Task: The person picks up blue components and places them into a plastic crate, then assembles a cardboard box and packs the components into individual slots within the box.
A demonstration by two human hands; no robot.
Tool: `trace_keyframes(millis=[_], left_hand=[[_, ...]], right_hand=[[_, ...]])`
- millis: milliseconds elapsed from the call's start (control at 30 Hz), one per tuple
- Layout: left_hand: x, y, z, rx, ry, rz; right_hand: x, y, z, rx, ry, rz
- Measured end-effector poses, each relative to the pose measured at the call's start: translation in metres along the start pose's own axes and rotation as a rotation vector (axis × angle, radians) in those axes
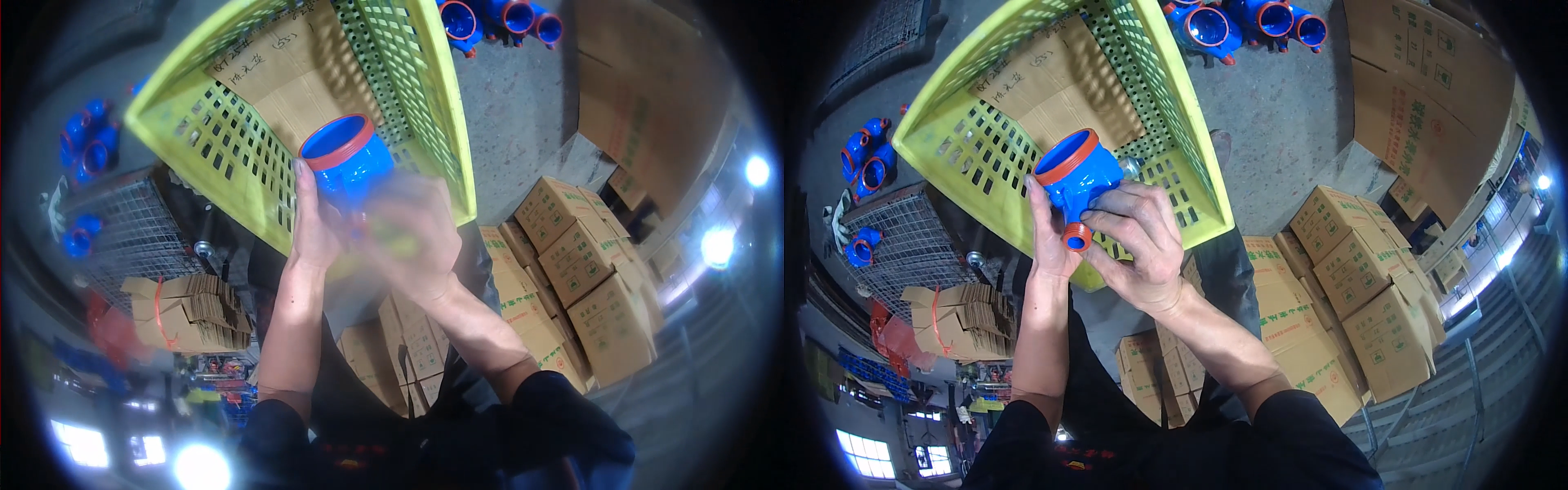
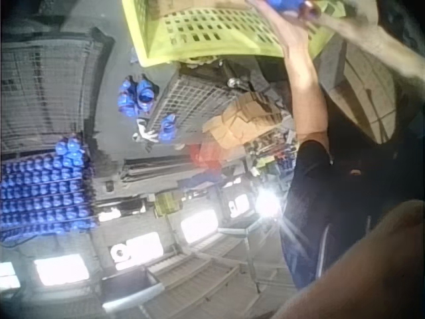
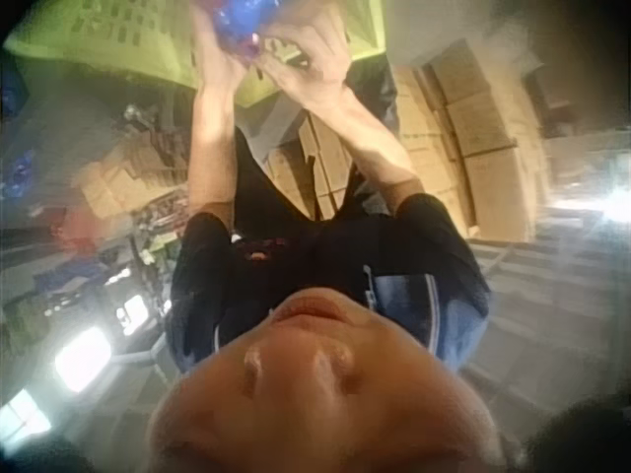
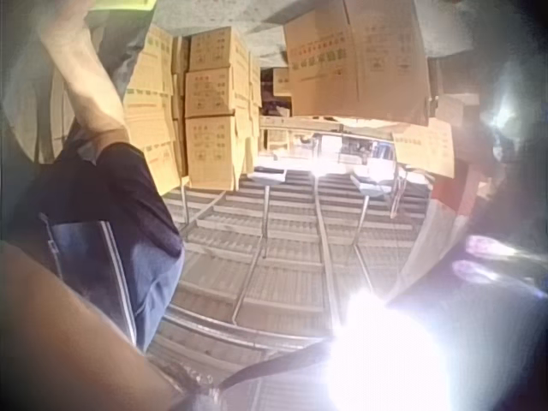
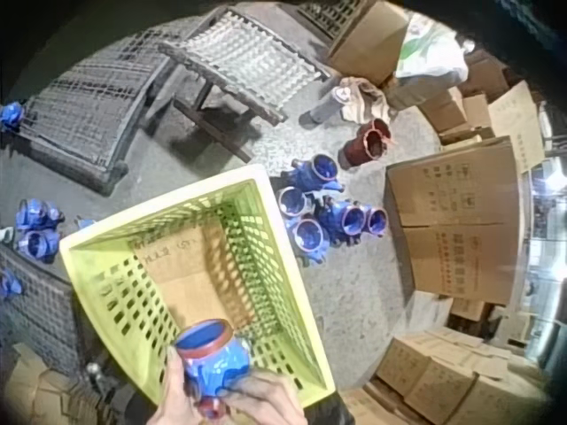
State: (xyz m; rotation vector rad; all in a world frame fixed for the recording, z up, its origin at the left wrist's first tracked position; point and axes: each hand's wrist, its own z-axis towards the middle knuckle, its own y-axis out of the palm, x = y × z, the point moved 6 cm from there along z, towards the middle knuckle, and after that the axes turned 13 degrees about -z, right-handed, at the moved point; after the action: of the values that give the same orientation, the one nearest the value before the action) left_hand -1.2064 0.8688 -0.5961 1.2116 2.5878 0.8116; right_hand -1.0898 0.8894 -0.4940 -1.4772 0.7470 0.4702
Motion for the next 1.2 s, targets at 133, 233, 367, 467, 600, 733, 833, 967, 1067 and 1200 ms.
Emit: trace_keyframes(millis=[133, 233, 367, 467, 600, 733, 833, 967, 1067, 1200], left_hand=[[0.001, 0.019, -0.012, -0.032, -0.056, 0.013], [0.006, 0.046, -0.031, -0.051, -0.053, 0.079], [0.015, 0.083, -0.066, -0.084, -0.028, 0.112], [0.029, 0.124, -0.092, -0.145, 0.092, 0.210], [0.039, 0.160, -0.129, -0.193, 0.118, 0.361], [0.042, 0.196, -0.164, -0.309, 0.133, 0.389], [0.039, 0.224, -0.188, -0.286, 0.127, 0.361], [0.029, 0.238, -0.203, -0.305, 0.102, 0.306], [0.028, 0.242, -0.210, -0.258, 0.104, 0.314], [0.040, 0.216, -0.204, -0.369, 0.172, 0.358]], right_hand=[[-0.014, -0.017, 0.004, 0.068, 0.017, -0.014], [-0.032, -0.044, 0.006, 0.077, -0.005, -0.045], [-0.064, -0.085, 0.014, 0.079, -0.104, -0.062], [-0.087, -0.120, 0.020, 0.148, -0.119, -0.010], [-0.121, -0.166, 0.024, 0.208, -0.130, 0.037], [-0.147, -0.202, 0.023, 0.264, -0.177, 0.063], [-0.160, -0.227, 0.023, 0.296, -0.193, 0.073], [-0.168, -0.252, 0.022, 0.305, -0.206, 0.053], [-0.170, -0.258, 0.021, 0.294, -0.198, 0.044], [-0.176, -0.250, 0.032, -0.063, -0.201, 0.096]])
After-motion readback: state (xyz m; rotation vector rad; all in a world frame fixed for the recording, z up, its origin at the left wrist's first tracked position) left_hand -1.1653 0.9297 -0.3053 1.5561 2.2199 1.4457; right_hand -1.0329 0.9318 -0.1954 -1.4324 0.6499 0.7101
